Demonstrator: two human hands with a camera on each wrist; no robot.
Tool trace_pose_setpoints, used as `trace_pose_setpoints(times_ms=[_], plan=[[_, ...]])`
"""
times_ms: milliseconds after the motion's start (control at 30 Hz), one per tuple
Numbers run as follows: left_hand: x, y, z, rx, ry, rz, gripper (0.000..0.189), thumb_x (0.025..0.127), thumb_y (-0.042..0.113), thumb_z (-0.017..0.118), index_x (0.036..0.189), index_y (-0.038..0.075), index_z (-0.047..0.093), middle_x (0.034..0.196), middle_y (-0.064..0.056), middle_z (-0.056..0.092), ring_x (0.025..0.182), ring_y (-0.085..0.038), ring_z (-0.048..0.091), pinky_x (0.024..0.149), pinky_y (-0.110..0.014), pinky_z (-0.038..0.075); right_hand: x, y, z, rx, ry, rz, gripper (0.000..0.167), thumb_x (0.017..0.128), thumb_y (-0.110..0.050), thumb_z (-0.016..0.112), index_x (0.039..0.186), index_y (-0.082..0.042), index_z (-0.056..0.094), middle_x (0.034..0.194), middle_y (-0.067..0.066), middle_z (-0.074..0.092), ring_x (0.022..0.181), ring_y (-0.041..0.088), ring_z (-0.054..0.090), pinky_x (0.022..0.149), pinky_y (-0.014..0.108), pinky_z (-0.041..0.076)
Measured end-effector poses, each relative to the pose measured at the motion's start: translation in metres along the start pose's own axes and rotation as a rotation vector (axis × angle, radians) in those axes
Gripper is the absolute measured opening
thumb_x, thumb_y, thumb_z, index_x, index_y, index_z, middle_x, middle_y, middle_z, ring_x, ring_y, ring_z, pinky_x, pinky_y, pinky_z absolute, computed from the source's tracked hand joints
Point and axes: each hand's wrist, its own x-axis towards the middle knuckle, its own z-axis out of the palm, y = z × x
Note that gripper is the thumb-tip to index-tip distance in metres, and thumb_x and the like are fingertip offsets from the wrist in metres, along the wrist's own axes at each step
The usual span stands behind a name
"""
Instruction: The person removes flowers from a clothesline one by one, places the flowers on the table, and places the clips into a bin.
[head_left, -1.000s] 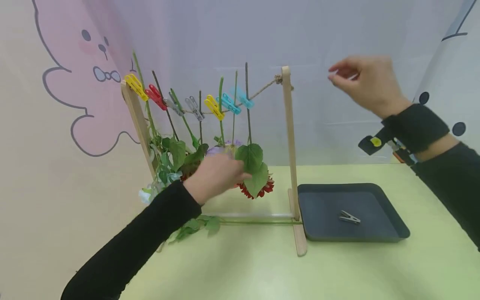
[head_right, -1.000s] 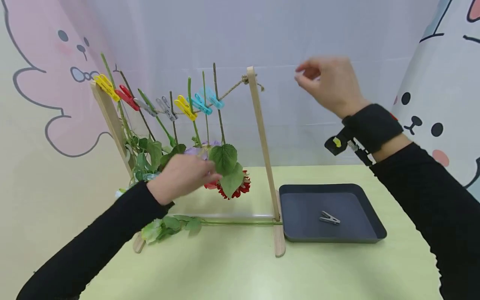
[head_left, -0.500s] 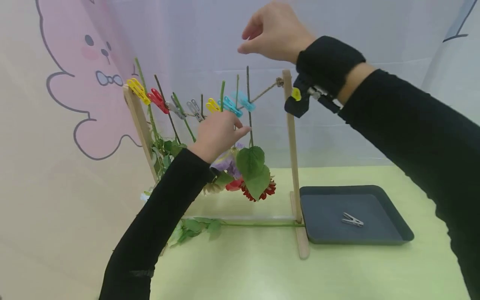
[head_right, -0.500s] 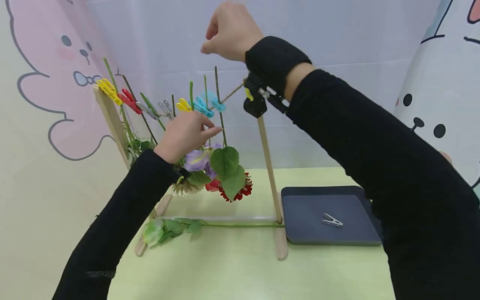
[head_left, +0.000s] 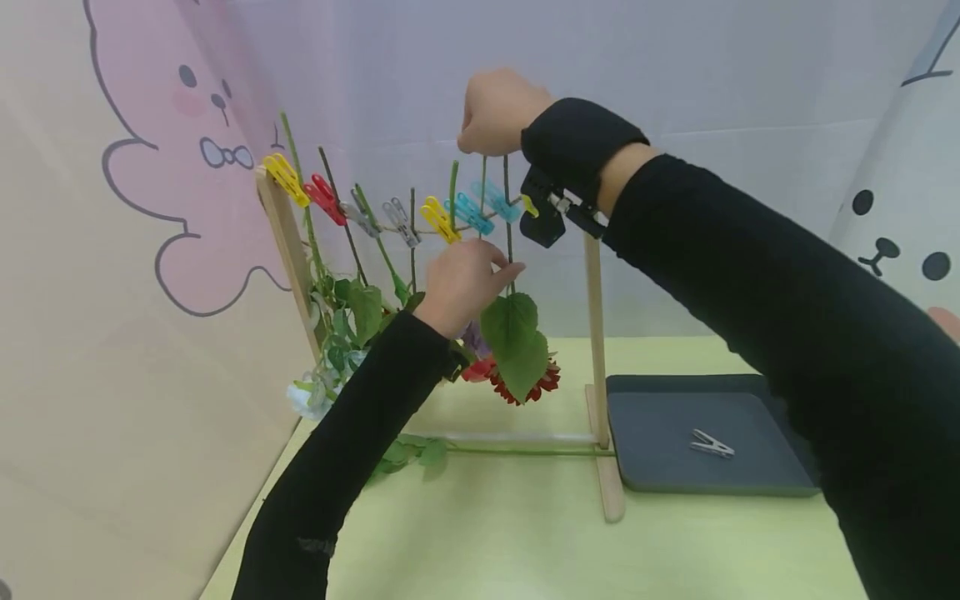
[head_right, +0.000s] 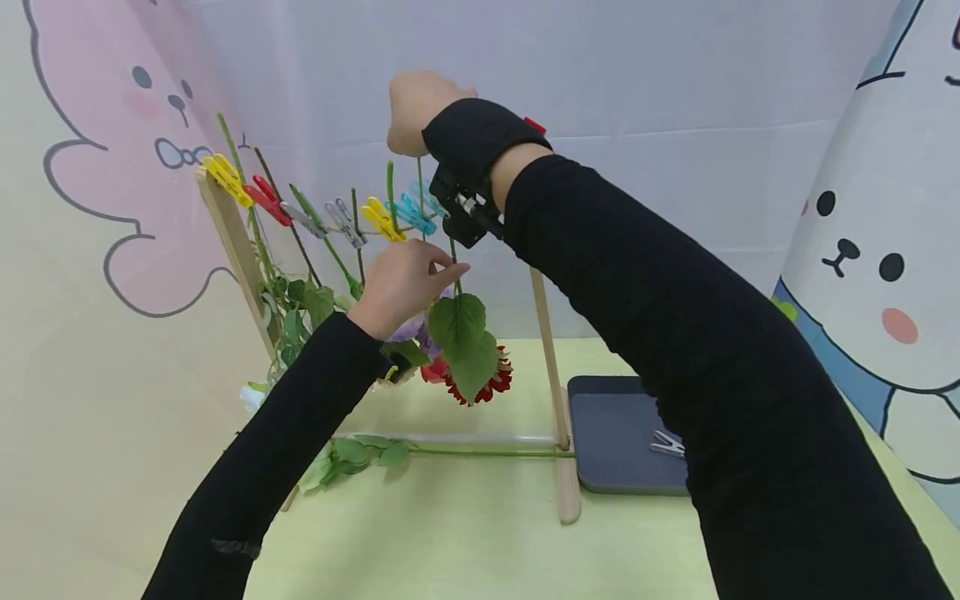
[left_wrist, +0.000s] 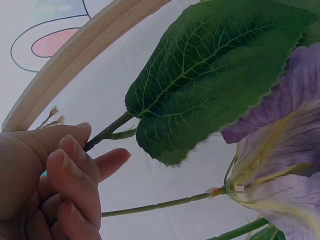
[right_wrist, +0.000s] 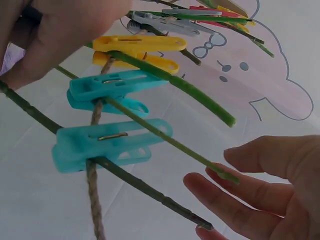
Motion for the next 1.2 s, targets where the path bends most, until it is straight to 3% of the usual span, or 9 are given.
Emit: trace_pose_setpoints(times_ms=[100, 200, 333, 567, 700, 733, 833, 933, 1200], plan=[[0.0, 0.001, -0.001, 0.001, 0.015, 0.026, 0.027, 0.09, 0.035, 0.057, 0.099, 0.014, 0.073, 0.081, 0.0, 0.07, 0.062, -0.013, 0.056, 0.045, -0.022, 0.033, 0.006, 0.002, -0.001, -0.023, -0.041, 0.016, 0.028, 0.089, -0.028, 0.056, 0.102, -0.005, 0.065, 0.108, 0.009, 0.058, 0.095, 0.024, 0.048, 0.093, 0.045, 0.039], [0.002, 0.002, -0.002, 0.008, 0.021, 0.035, 0.025, 0.091, 0.033, 0.057, 0.098, 0.014, 0.073, 0.079, 0.0, 0.07, 0.059, -0.013, 0.054, 0.045, -0.023, 0.032, 0.01, 0.002, -0.001, -0.09, -0.111, 0.048, 0.038, 0.085, -0.038, 0.061, 0.107, -0.006, 0.06, 0.117, 0.009, 0.055, 0.1, 0.024, 0.048, 0.092, 0.044, 0.039], [0.002, 0.003, -0.001, 0.008, 0.02, 0.031, 0.024, 0.091, 0.032, 0.057, 0.093, 0.014, 0.073, 0.076, 0.001, 0.068, 0.057, -0.013, 0.052, 0.045, -0.024, 0.033, 0.011, 0.002, 0.002, -0.134, -0.195, 0.061, 0.045, 0.086, -0.041, 0.059, 0.113, -0.005, 0.06, 0.123, 0.01, 0.058, 0.105, 0.024, 0.05, 0.092, 0.04, 0.041], [0.001, 0.002, 0.0, 0.001, 0.025, 0.03, 0.023, 0.091, 0.03, 0.057, 0.092, 0.013, 0.073, 0.077, -0.001, 0.068, 0.059, -0.013, 0.054, 0.046, -0.024, 0.034, 0.009, 0.002, 0.01, -0.084, -0.202, 0.046, 0.034, 0.088, -0.038, 0.058, 0.099, -0.007, 0.065, 0.095, 0.004, 0.064, 0.097, 0.022, 0.054, 0.086, 0.036, 0.042], [0.001, 0.001, 0.0, 0.013, 0.025, 0.027, 0.024, 0.092, 0.03, 0.056, 0.092, 0.013, 0.073, 0.078, 0.0, 0.069, 0.061, -0.013, 0.056, 0.046, -0.024, 0.034, 0.01, 0.004, 0.012, -0.086, -0.185, 0.055, 0.031, 0.086, -0.037, 0.061, 0.096, -0.008, 0.064, 0.09, 0.003, 0.064, 0.092, 0.02, 0.054, 0.081, 0.035, 0.041], [0.002, 0.001, 0.0, 0.013, 0.027, 0.028, 0.024, 0.092, 0.03, 0.057, 0.092, 0.013, 0.073, 0.079, 0.0, 0.069, 0.061, -0.013, 0.056, 0.046, -0.024, 0.033, 0.009, 0.004, 0.013, -0.091, -0.183, 0.057, 0.03, 0.086, -0.037, 0.061, 0.096, -0.009, 0.063, 0.09, 0.003, 0.063, 0.093, 0.021, 0.055, 0.085, 0.037, 0.041], [0.001, 0.0, 0.001, 0.006, 0.032, 0.033, 0.024, 0.092, 0.03, 0.057, 0.091, 0.013, 0.073, 0.078, -0.001, 0.069, 0.06, -0.014, 0.056, 0.046, -0.024, 0.033, 0.008, 0.003, 0.015, -0.082, -0.171, 0.069, 0.031, 0.087, -0.034, 0.061, 0.101, -0.007, 0.061, 0.104, 0.007, 0.063, 0.103, 0.026, 0.054, 0.1, 0.045, 0.035], [0.001, 0.0, 0.002, -0.002, 0.033, 0.033, 0.024, 0.091, 0.029, 0.057, 0.09, 0.012, 0.073, 0.077, -0.001, 0.068, 0.059, -0.014, 0.056, 0.047, -0.024, 0.035, 0.008, 0.003, 0.017, -0.059, -0.158, 0.087, 0.035, 0.087, -0.033, 0.061, 0.11, -0.006, 0.058, 0.12, 0.01, 0.058, 0.119, 0.031, 0.048, 0.108, 0.057, 0.018], [0.004, 0.002, 0.006, -0.012, 0.055, 0.03, 0.028, 0.093, 0.029, 0.054, 0.08, 0.009, 0.068, 0.063, -0.002, 0.055, 0.056, -0.015, 0.049, 0.046, -0.024, 0.03, 0.007, 0.0, 0.014, -0.066, -0.132, 0.109, 0.043, 0.087, -0.032, 0.061, 0.122, -0.007, 0.055, 0.139, 0.012, 0.044, 0.138, 0.036, 0.021, 0.109, 0.06, 0.007]])
